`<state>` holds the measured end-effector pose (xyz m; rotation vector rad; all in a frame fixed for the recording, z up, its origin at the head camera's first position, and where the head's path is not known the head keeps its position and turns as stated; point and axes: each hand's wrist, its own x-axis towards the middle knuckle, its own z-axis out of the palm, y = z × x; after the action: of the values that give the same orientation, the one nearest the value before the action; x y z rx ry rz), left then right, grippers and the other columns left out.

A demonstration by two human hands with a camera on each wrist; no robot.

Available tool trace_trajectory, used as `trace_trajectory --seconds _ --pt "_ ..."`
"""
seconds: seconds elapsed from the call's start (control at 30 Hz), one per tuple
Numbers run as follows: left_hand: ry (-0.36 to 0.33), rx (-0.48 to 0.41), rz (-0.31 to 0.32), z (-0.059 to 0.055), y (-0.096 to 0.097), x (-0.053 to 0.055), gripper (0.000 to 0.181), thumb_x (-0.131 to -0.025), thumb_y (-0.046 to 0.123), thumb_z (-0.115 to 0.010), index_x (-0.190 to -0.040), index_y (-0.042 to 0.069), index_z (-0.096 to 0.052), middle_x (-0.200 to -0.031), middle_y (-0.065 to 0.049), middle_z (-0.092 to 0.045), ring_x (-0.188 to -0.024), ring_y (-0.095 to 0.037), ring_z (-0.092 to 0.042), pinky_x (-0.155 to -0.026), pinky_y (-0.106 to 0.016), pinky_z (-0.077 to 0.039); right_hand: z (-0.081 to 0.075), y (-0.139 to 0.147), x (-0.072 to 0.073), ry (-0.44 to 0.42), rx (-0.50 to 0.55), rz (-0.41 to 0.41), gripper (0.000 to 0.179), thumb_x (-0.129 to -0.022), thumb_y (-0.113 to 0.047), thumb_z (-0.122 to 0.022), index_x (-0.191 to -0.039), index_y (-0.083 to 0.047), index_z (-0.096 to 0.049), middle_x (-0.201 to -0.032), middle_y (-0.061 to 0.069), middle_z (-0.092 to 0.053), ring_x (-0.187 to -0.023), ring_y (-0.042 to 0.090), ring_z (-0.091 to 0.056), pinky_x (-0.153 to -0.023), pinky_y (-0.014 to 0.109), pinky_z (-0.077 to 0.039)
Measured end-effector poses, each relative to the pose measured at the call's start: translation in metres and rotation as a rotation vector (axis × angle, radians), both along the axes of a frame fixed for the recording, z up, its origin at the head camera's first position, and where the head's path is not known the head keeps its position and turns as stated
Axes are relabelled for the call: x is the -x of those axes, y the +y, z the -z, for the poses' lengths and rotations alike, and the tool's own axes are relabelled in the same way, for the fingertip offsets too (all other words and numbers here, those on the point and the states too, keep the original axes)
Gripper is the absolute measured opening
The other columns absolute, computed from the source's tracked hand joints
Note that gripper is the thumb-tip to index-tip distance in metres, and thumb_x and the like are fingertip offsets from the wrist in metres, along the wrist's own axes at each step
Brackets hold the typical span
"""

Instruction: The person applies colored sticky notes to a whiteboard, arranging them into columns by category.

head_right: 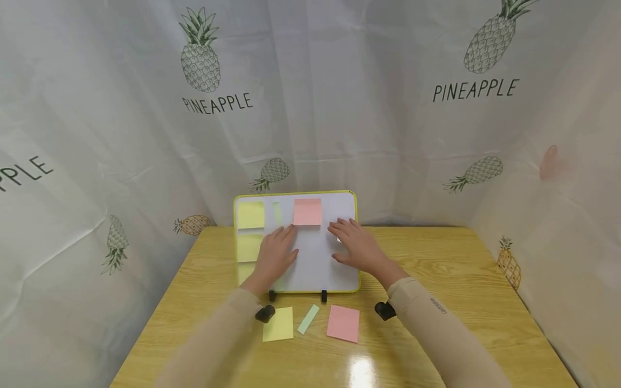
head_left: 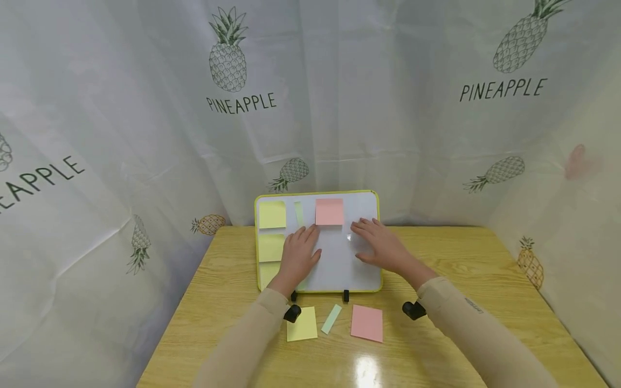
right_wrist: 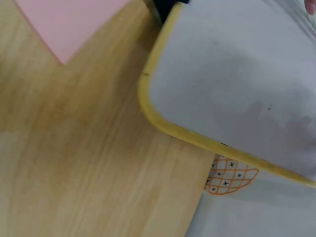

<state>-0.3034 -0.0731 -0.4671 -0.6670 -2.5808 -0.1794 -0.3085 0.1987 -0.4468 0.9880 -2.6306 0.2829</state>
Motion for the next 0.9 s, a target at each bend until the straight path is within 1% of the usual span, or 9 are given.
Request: trace_trajectory --seconds 0.13,0.23,0.3,0.43,0.5,0.67,0.77,0.9 --pt "0.014 -0.042 0.044 0.007 0.006 -0.012 0.048 -0.091 0.029 -0.07 -0.133 0.011 -0.058 -0.14 -0.008 -0.052 -0.128 -0.03 -0.046 -0.099 -0.05 -0.04 0.014 0.001 -0.013 -0.004 0.074 -0.026 0.067 -0.081 -0.033 -0.079 -0.137 -0.006 -0.054 -0.138 0.011 -0.053 -0.131 0.032 -0.043 -0.108 0.051 -0.031" --pt "0.017 -0.059 0.079 0.013 0.011 -0.02 0.046 -0.09 0.027 -0.072 -0.13 0.011 -0.06 -0.137 -0.009 -0.054 -0.126 -0.03 -0.048 -0.1 -0.05 -0.04 0.025 0.001 -0.023 -0.005 0.116 -0.038 0.065 -0.078 -0.031 -0.082 -0.133 -0.007 -0.058 -0.132 0.011 -0.056 -0.123 0.032 -0.05 -0.1 0.052 -0.039" --pt "0.031 -0.056 0.102 0.019 0.014 -0.024 0.044 -0.089 0.027 -0.073 -0.128 0.011 -0.061 -0.134 -0.009 -0.055 -0.123 -0.03 -0.05 -0.099 -0.048 -0.041 0.033 0.0 -0.03 -0.002 0.131 -0.042 0.064 -0.077 -0.031 -0.084 -0.131 -0.007 -0.059 -0.128 0.01 -0.058 -0.119 0.031 -0.053 -0.097 0.051 -0.042" --pt "0.033 -0.037 0.126 0.03 0.02 -0.033 0.042 -0.088 0.03 -0.072 -0.126 0.012 -0.063 -0.13 -0.008 -0.058 -0.118 -0.028 -0.053 -0.097 -0.045 -0.043 0.048 -0.001 -0.044 -0.032 0.152 -0.041 0.062 -0.075 -0.031 -0.085 -0.128 -0.007 -0.062 -0.123 0.009 -0.061 -0.113 0.029 -0.056 -0.094 0.05 -0.044" --pt "0.033 -0.029 0.134 0.035 0.022 -0.038 0.042 -0.088 0.031 -0.072 -0.125 0.013 -0.063 -0.128 -0.007 -0.058 -0.117 -0.027 -0.054 -0.097 -0.044 -0.044 0.054 -0.001 -0.052 -0.073 0.158 -0.034 0.061 -0.075 -0.031 -0.085 -0.127 -0.007 -0.062 -0.123 0.008 -0.061 -0.113 0.029 -0.056 -0.094 0.049 -0.044" --pt "0.005 -0.02 0.168 0.047 0.029 -0.051 0.044 -0.088 0.032 -0.073 -0.126 0.014 -0.062 -0.128 -0.006 -0.058 -0.117 -0.025 -0.054 -0.097 -0.042 -0.044 0.069 0.0 -0.07 -0.179 0.178 -0.02 0.058 -0.079 -0.03 -0.082 -0.128 -0.007 -0.061 -0.125 0.006 -0.06 -0.115 0.027 -0.055 -0.095 0.048 -0.044" --pt "-0.029 -0.017 0.193 0.055 0.033 -0.057 0.045 -0.088 0.032 -0.073 -0.128 0.015 -0.061 -0.13 -0.006 -0.058 -0.118 -0.024 -0.054 -0.099 -0.041 -0.043 0.077 0.0 -0.079 -0.218 0.208 -0.026 0.055 -0.081 -0.03 -0.081 -0.127 -0.007 -0.062 -0.124 0.006 -0.06 -0.115 0.028 -0.055 -0.094 0.049 -0.045" --pt "-0.076 -0.002 0.21 0.065 0.038 -0.065 0.045 -0.089 0.034 -0.072 -0.129 0.016 -0.061 -0.129 -0.004 -0.059 -0.118 -0.022 -0.055 -0.098 -0.039 -0.044 0.087 0.001 -0.087 -0.232 0.255 -0.038 0.051 -0.081 -0.029 -0.08 -0.124 -0.007 -0.064 -0.123 0.005 -0.06 -0.114 0.029 -0.055 -0.092 0.051 -0.045"
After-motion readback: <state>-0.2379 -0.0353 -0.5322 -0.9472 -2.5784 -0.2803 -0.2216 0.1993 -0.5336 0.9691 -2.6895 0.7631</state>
